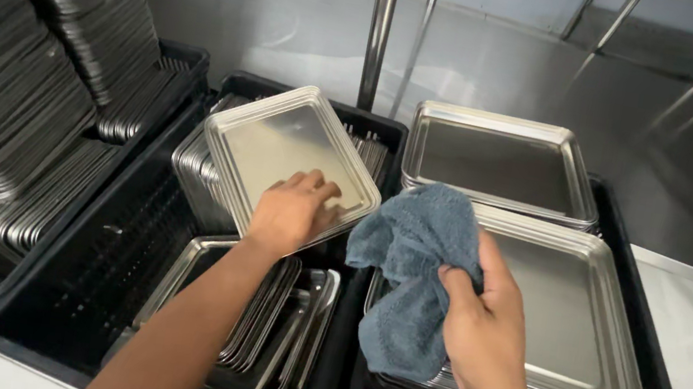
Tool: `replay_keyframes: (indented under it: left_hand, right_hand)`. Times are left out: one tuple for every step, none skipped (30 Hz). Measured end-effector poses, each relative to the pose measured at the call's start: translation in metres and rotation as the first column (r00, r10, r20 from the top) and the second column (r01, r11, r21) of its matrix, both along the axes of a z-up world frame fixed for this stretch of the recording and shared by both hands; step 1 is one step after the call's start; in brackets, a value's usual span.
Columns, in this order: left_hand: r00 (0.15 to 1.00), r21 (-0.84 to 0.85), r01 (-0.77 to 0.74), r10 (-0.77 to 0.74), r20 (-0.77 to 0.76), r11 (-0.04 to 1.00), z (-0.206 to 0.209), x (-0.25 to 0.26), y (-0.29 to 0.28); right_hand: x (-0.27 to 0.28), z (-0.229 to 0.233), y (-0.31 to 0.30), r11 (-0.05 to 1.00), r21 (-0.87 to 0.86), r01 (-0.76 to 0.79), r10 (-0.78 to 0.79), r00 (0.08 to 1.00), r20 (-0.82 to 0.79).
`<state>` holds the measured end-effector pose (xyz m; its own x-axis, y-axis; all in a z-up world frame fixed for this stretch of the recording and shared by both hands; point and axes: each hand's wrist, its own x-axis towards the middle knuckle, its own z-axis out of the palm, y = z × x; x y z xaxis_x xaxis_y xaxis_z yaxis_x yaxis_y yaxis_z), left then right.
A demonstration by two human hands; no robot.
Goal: The person wipes the surface of multiple stainless steel trays with a blue cloth, one at a time, then stacks them in a black crate. The person handles each tray individually, wiping both sides before placing it on the growing stack.
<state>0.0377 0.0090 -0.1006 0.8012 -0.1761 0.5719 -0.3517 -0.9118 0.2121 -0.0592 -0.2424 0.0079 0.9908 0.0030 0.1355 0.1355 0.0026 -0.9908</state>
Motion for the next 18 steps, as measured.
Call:
replay_keyframes:
  left_hand:
    - [0.999,0.005,-0.012,0.012,-0.033,1.0,0.001,0.001,-0.001]
    - [0.998,0.011,-0.024,0.024,-0.066,1.0,0.002,0.0,-0.004]
    - [0.994,0.016,-0.033,0.034,-0.102,0.999,0.002,-0.001,-0.009]
    - [0.995,0.063,-0.021,0.027,-0.094,0.998,0.0,-0.002,-0.012]
    - [0.996,0.109,-0.011,0.02,-0.087,0.994,-0.002,-0.003,-0.014]
    - [0.997,0.156,-0.001,0.014,-0.08,0.988,-0.007,-0.003,-0.014]
    - [0.999,0.196,0.015,-0.006,-0.046,0.981,-0.011,-0.001,-0.013]
    - [1.0,0.237,0.029,-0.027,-0.013,0.971,-0.016,0.002,-0.012]
    - [0.998,0.277,0.044,-0.052,0.022,0.96,-0.02,0.007,-0.011]
    - [0.995,0.271,0.052,-0.074,0.072,0.961,-0.023,0.013,-0.006]
    - [0.988,0.261,0.063,-0.098,0.12,0.963,-0.024,0.02,0.001]
    - [0.978,0.252,0.075,-0.12,0.168,0.965,-0.025,0.024,0.003]
    - [0.991,0.166,0.045,-0.065,0.117,0.985,-0.027,0.023,0.004]
    - [0.998,0.08,0.01,-0.015,0.06,0.997,-0.028,0.021,0.005]
    - [0.999,-0.002,-0.033,0.033,0.004,0.999,-0.026,0.019,0.006]
    - [0.999,-0.033,-0.041,0.042,0.025,0.999,-0.023,0.017,0.008]
    - [0.998,-0.064,-0.045,0.048,0.046,0.997,-0.021,0.015,0.008]
    - [0.996,-0.096,-0.049,0.055,0.066,0.994,-0.018,0.014,0.008]
  right_hand:
    - [0.002,0.0,0.001,1.0,0.018,-0.004,0.004,1.0,-0.011]
    - [0.003,0.0,0.002,0.999,0.036,-0.007,0.008,1.0,-0.023]
    - [0.004,-0.001,0.002,1.0,0.007,-0.006,0.006,1.0,-0.018]
    - [0.004,-0.002,0.002,1.0,-0.022,-0.006,0.005,1.0,-0.013]
    - [0.005,-0.003,0.002,0.999,-0.052,-0.008,0.007,1.0,-0.008]
    - [0.006,-0.004,0.002,0.999,-0.036,-0.011,0.011,1.0,-0.008]
    - [0.007,-0.005,0.003,1.0,-0.014,-0.019,0.018,1.0,-0.007]
    - [0.007,-0.005,0.003,1.0,0.007,-0.026,0.026,1.0,-0.006]
    - [0.007,-0.006,0.005,1.0,-0.013,-0.023,0.023,1.0,0.005]
    - [0.007,-0.007,0.007,0.999,-0.034,-0.02,0.021,1.0,0.017]
    - [0.005,-0.007,0.007,0.998,-0.059,-0.015,0.017,0.999,0.027]
    - [0.004,-0.008,0.007,0.997,-0.071,-0.009,0.012,0.999,0.037]
    - [0.003,-0.008,0.008,0.997,-0.078,-0.007,0.01,0.999,0.047]
    - [0.003,-0.008,0.009,0.996,-0.085,-0.004,0.009,0.998,0.057]
    - [0.004,-0.008,0.01,0.998,-0.062,-0.008,0.011,0.999,0.047]
    - [0.005,-0.007,0.011,0.999,-0.04,-0.012,0.013,0.999,0.036]
    - [0.006,-0.007,0.012,1.0,-0.019,-0.012,0.013,1.0,0.026]
    - [0.007,-0.007,0.012,1.0,-0.03,-0.009,0.009,1.0,-0.005]
